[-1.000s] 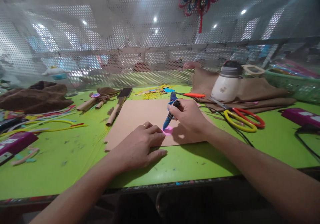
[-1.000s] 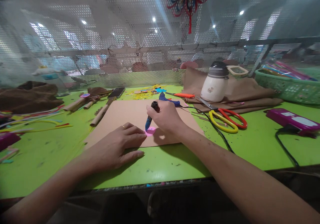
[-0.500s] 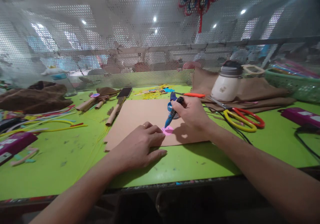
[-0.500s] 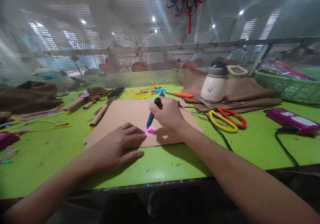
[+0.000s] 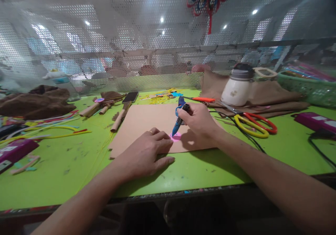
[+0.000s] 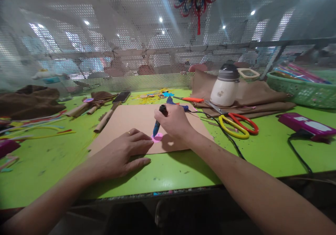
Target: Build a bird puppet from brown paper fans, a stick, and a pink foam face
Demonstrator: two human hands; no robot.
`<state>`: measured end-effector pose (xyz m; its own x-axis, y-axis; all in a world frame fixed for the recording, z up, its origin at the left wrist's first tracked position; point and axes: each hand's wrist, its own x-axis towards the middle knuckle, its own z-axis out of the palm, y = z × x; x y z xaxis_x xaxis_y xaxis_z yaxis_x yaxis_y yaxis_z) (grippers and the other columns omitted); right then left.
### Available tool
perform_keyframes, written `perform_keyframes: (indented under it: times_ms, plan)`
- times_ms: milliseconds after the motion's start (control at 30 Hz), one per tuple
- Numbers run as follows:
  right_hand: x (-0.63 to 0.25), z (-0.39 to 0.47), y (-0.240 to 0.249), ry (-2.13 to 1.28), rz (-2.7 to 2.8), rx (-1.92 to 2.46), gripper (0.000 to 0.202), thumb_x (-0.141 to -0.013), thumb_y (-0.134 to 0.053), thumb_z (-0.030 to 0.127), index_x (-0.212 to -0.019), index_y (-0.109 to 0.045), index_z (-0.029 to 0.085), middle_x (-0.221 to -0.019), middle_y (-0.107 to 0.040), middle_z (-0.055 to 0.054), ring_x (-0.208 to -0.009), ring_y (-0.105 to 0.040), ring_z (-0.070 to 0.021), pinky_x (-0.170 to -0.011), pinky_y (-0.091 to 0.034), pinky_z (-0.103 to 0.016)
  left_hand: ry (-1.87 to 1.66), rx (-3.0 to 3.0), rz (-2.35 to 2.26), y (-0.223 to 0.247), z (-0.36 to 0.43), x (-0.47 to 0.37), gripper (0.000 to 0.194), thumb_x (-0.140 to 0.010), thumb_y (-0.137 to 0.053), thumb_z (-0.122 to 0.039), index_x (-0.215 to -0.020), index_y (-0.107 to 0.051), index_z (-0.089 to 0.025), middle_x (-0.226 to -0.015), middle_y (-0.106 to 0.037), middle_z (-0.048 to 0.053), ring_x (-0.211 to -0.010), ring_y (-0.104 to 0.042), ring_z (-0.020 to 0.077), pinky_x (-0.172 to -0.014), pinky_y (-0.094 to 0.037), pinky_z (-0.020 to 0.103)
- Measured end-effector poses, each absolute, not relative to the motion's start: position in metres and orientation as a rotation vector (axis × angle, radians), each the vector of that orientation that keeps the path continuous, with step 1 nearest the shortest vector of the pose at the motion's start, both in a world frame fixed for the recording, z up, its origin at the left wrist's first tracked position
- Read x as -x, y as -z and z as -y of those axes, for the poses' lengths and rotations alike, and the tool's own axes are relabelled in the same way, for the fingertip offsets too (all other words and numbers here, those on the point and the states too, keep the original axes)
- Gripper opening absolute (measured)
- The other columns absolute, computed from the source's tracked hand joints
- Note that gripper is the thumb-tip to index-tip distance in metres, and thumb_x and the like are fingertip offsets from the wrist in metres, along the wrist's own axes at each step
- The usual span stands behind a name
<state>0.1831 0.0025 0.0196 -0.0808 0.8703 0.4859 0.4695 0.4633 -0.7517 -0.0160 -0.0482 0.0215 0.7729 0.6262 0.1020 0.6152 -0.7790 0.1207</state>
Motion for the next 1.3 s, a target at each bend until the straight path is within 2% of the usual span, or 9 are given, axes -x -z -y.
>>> perform_keyframes:
  times_ms: [100,233,433,633,967,1300]
  plan:
    - [-0.183,-0.001,-0.020,-0.475,1.732,1.164,0.030,-0.082,-0.053,0.031,-0.055,-0.046,0.019,-0.052,-0.048,0.003,-0.052,-0.043,-0.0100,-0.052,-0.033,-0.026,-0.203,-2.877,-1.019,-0.022,0.048,0.015,0.028,-0.092,-0.052,-0.041,-0.103,-0.067,-0.020,-0.107,-0.064,0.009,-0.100,-0.052,0.0257,-0.088,-0.039,0.041]
    - [-0.183,-0.001,-0.021,-0.460,1.751,1.185,0.029,-0.082,-0.053,0.031,-0.056,-0.047,0.018,-0.054,-0.051,0.002,-0.053,-0.047,-0.0111,-0.053,-0.035,-0.026,-0.206,-2.871,-1.035,-0.022,0.049,0.014,0.026,-0.092,-0.054,-0.041,-0.097,-0.067,-0.020,-0.106,-0.064,0.009,-0.099,-0.053,0.0255,-0.088,-0.039,0.040]
    - [-0.185,-0.007,-0.018,-0.543,1.702,1.174,0.023,-0.082,-0.054,0.032,-0.064,-0.055,0.017,-0.060,-0.059,-0.001,-0.060,-0.057,-0.0146,-0.059,-0.045,-0.027,-0.205,-2.878,-1.017,-0.022,0.048,0.014,0.030,-0.092,-0.054,-0.041,-0.111,-0.066,-0.021,-0.105,-0.065,0.008,-0.097,-0.053,0.0256,-0.087,-0.039,0.040]
    - [-0.186,-0.011,-0.014,-0.577,1.626,1.142,0.023,-0.084,-0.055,0.034,-0.074,-0.061,0.015,-0.064,-0.064,-0.003,-0.065,-0.061,-0.0164,-0.063,-0.050,-0.028,-0.207,-2.889,-1.000,-0.022,0.048,0.015,0.030,-0.093,-0.052,-0.040,-0.112,-0.065,-0.022,-0.106,-0.064,0.008,-0.097,-0.053,0.0253,-0.087,-0.038,0.040]
    - [-0.182,-0.005,-0.017,-0.513,1.686,1.153,0.029,-0.082,-0.053,0.035,-0.059,-0.047,0.019,-0.055,-0.051,0.001,-0.055,-0.051,-0.0124,-0.054,-0.042,-0.026,-0.198,-2.884,-1.022,-0.023,0.049,0.015,0.029,-0.092,-0.052,-0.041,-0.109,-0.066,-0.021,-0.105,-0.064,0.009,-0.096,-0.052,0.0254,-0.087,-0.040,0.040]
    - [-0.181,-0.001,-0.021,-0.468,1.732,1.170,0.031,-0.083,-0.051,0.032,-0.055,-0.045,0.019,-0.052,-0.048,0.003,-0.053,-0.046,-0.0111,-0.054,-0.034,-0.026,-0.164,-2.882,-1.044,-0.026,0.050,0.012,0.028,-0.092,-0.053,-0.040,-0.108,-0.066,-0.020,-0.104,-0.064,0.009,-0.097,-0.053,0.0256,-0.087,-0.040,0.040]
